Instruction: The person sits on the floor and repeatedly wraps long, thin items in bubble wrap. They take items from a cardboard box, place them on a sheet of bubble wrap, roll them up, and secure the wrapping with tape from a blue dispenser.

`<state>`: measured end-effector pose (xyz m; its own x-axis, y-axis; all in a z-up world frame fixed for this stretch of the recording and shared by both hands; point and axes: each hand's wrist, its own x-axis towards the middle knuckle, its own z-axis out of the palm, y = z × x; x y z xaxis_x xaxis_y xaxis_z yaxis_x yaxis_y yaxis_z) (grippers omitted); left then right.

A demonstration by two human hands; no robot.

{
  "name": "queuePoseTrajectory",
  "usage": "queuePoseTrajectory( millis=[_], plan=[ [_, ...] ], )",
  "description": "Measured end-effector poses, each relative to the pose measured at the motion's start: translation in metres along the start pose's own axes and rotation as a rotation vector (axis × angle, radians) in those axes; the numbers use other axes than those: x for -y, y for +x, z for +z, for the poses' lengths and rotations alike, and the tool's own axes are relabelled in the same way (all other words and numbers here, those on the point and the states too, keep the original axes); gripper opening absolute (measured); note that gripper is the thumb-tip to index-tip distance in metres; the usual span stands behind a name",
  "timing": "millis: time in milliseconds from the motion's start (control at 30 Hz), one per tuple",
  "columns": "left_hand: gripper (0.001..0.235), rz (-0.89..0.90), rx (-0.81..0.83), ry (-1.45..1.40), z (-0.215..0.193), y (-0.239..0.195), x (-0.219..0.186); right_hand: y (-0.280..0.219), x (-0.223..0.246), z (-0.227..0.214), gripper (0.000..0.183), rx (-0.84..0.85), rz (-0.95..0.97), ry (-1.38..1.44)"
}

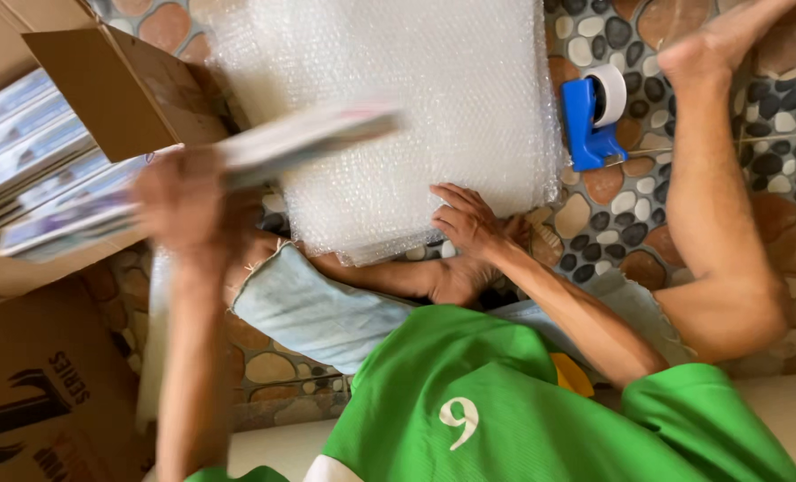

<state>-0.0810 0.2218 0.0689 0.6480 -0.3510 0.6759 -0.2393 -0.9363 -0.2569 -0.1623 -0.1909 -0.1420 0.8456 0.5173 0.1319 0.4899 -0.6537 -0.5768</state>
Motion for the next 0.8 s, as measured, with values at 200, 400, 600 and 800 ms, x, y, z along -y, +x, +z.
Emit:
queuePoseTrajectory(
  millis=[200, 400, 600, 800],
  plan=[
    [0.053, 0.128, 0.308, -0.649, 0.108, -0.012, -0.224, -0.013, 0.000, -0.003, 0.032, -0.074, 0.082, -0.222],
    [0.084, 0.076, 0.529, -0.587, 0.149, -0.050, -0.264, -0.016, -0.010, -0.009, 0.047, -0.015, 0.113, -0.185],
    [0.056, 0.013, 0.712, -0.577, 0.151, -0.080, -0.215, -0.002, -0.004, -0.036, 0.013, -0.008, -0.066, 0.031],
    [0.057, 0.017, 0.724, -0.618, 0.152, -0.072, -0.217, 0.000, -0.019, -0.035, 0.021, 0.060, 0.083, -0.017]
  ],
)
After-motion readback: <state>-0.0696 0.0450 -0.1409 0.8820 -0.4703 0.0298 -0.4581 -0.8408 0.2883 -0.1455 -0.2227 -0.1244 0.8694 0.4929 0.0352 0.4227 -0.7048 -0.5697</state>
